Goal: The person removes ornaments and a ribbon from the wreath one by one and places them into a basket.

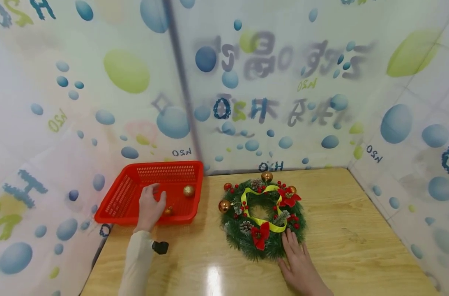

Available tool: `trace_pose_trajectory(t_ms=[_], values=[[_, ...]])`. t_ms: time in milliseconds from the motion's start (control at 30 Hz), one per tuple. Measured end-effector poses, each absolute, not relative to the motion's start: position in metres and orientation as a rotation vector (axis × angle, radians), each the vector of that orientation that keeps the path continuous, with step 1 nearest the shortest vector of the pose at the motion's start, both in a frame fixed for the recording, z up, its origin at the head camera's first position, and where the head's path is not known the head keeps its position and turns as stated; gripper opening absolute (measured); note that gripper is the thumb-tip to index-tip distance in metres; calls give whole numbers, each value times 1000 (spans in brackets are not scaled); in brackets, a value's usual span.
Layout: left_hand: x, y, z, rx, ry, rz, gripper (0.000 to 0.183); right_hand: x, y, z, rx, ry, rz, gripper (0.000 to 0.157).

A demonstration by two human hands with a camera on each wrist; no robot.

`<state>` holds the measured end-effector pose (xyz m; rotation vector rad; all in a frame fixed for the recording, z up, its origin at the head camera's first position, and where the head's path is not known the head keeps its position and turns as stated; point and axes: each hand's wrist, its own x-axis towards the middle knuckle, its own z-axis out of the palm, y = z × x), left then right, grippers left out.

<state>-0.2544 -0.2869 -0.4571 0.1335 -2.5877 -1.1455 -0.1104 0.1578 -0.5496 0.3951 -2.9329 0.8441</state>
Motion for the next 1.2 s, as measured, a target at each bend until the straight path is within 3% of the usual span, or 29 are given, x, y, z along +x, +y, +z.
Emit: trace_pose_trajectory(t_ms=[400,1200], values=[[-251,-251,-459,-29,-2567,-1208,39,-114,158,-546,389,-2912,801,71],[-212,-182,-463,-343,-2391,-1198,30,-112,158,-551,407,-2903,801,72]])
